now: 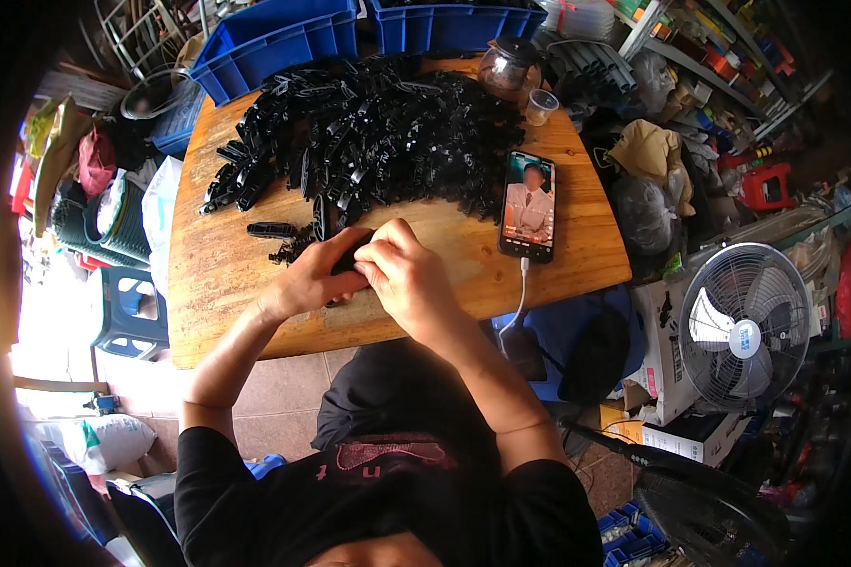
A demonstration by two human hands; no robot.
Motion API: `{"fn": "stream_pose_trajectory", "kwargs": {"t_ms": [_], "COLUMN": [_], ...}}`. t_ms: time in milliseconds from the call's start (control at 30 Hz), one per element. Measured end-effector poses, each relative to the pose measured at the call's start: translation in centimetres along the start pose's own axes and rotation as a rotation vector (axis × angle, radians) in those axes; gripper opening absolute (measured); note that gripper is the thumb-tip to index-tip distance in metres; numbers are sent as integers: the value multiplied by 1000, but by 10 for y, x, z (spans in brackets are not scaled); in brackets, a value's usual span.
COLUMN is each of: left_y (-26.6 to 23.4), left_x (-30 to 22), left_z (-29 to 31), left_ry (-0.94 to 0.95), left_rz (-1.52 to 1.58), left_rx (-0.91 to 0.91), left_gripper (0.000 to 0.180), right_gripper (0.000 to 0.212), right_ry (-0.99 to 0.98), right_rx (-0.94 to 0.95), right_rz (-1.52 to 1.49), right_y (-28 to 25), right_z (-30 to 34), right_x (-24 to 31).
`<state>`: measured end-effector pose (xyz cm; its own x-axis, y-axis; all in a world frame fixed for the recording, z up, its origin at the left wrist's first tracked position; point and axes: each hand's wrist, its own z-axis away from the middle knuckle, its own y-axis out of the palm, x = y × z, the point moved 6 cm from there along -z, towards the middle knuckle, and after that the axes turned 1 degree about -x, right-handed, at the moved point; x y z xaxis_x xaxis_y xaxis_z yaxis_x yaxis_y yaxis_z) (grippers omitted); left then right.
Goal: The person assembles small black plastic clasp components by hand at a wooden table.
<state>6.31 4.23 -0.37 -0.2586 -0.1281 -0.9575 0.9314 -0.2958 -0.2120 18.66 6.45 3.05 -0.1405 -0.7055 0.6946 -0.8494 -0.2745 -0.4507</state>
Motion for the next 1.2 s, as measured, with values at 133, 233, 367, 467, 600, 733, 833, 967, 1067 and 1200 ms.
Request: {"fn": "stream_pose_trajectory", "kwargs": {"t_ms": [133,233,367,467,600,733,833,967,1067,1200], "left_y": [-2,-4,-3,-6,-36,-124,-127,-133,-151,-127], "left_x": [0,-13,-20,-15,-2,9,16,38,44,39], "left_z": [3,11,23,34,45,58,58,51,53,41], "left_ry": [160,122,151,163,482,302,361,218,203,52], "left_rz": [-211,-193,-213,-255,-540,-588,-806,-1056,-661,509], "left_rx": [-111,-103,-89,-124,-333,-714,-576,-633,-706,-534], "left_gripper": [42,41,36,34,36,33,29,25,23,26], "right_gripper": [16,19,26,28,31,20,14,12,13,13], "right_ry": [11,-54,91,81,-1,89,43,-58,-91,-76], "right_rx": [6,-72,3,61,104,48,62,210,290,284], "right_rz": [14,152,-140,-167,-94,13,5,74,106,212], "right_y": [0,-8,-1,8,10,-1,3,17,32,35], "right_z": [0,-3,1,3,3,6,3,5,10,13], "right_x": [1,8,-4,1,1,-22,-23,-19,-12,-21]}}
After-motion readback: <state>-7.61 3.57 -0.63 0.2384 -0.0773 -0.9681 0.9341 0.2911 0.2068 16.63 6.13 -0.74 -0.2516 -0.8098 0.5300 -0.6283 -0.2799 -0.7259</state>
